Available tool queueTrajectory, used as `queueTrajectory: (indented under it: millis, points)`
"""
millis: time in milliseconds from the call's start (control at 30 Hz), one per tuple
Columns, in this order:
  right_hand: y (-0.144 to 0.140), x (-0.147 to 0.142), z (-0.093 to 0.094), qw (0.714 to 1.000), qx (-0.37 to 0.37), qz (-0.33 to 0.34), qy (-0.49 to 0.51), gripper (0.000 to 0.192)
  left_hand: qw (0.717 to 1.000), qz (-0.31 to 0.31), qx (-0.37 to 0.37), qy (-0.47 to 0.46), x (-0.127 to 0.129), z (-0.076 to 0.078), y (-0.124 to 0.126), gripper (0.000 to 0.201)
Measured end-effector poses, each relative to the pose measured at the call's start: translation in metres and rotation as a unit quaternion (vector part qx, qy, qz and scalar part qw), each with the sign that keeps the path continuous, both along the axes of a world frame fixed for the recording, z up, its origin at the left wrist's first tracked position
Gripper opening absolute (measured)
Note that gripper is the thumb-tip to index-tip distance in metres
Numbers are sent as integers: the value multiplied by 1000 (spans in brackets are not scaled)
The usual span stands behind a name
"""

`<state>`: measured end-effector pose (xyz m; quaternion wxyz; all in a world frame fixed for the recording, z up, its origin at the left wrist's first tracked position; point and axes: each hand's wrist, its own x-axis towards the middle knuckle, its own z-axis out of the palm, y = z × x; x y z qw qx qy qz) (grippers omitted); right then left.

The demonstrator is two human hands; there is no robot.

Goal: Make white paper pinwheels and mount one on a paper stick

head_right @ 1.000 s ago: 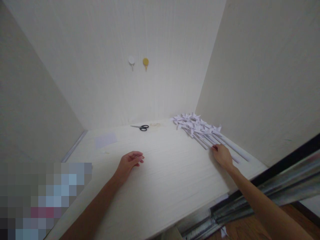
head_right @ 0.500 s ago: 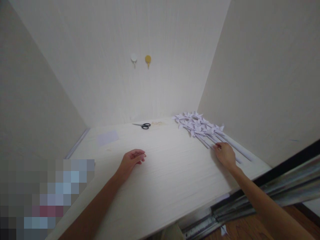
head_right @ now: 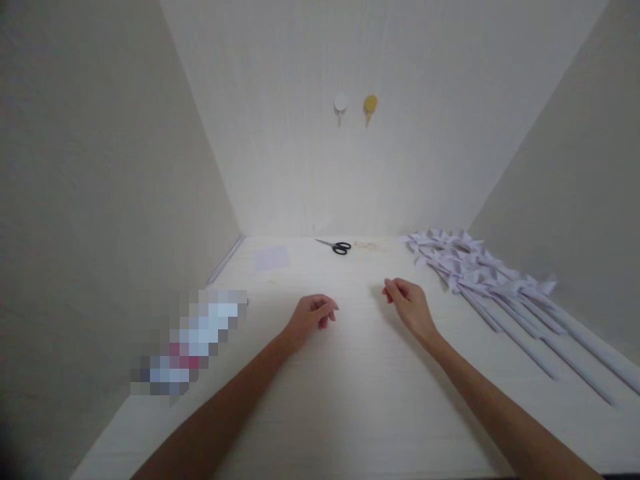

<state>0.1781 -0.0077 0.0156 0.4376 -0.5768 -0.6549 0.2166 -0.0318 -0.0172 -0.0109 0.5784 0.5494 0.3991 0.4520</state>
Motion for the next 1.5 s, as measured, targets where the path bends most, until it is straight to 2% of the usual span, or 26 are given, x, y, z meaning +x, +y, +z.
queueTrajectory:
  millis: [100,200,300,367,400,433,467,567,633,733,800,867,933,1100,1367,1467,1500]
  points:
    - [8,-44,-9,997,-10,65,31,41,1000,14,3,7,1,-1,-1,31]
    - [10,-73,-18,993,-22,97,62,41,999,39,10,16,2,-1,-2,35]
    - [8,-88,-25,990,-37,112,83,40,994,77,45,55,-1,1,0,33]
    - [6,-90,-28,987,-50,118,95,38,981,109,93,131,-6,5,7,26]
    - [6,-90,-30,986,-56,122,101,38,964,125,125,200,-10,9,13,23]
    - [6,-89,-31,984,-62,123,109,37,933,136,167,289,-15,13,20,19]
    - [6,-88,-31,983,-67,123,118,36,885,137,209,392,-20,17,28,17]
    - [8,-86,-34,979,-87,114,144,36,836,145,219,483,-37,29,58,23]
    - [8,-85,-35,977,-98,113,150,36,802,144,207,542,-47,35,77,40]
    - [8,-85,-35,976,-104,116,153,36,754,155,145,622,-56,35,101,66]
    - [8,-85,-35,976,-104,115,152,36,728,154,99,661,-59,31,112,72]
    - [7,-85,-34,977,-102,113,148,36,711,141,62,686,-60,27,119,73]
    - [6,-85,-33,978,-101,112,147,36,702,125,48,700,-61,24,123,65]
    - [6,-86,-32,979,-95,112,141,37,680,114,68,721,-61,23,121,52]
    - [8,-82,-37,978,-96,120,141,36,654,153,88,736,-62,24,121,32]
    - [9,-83,-36,978,-95,119,141,36,643,179,112,736,-67,30,117,23]
    - [9,-83,-36,978,-95,119,142,36,639,186,126,736,-68,34,115,26]
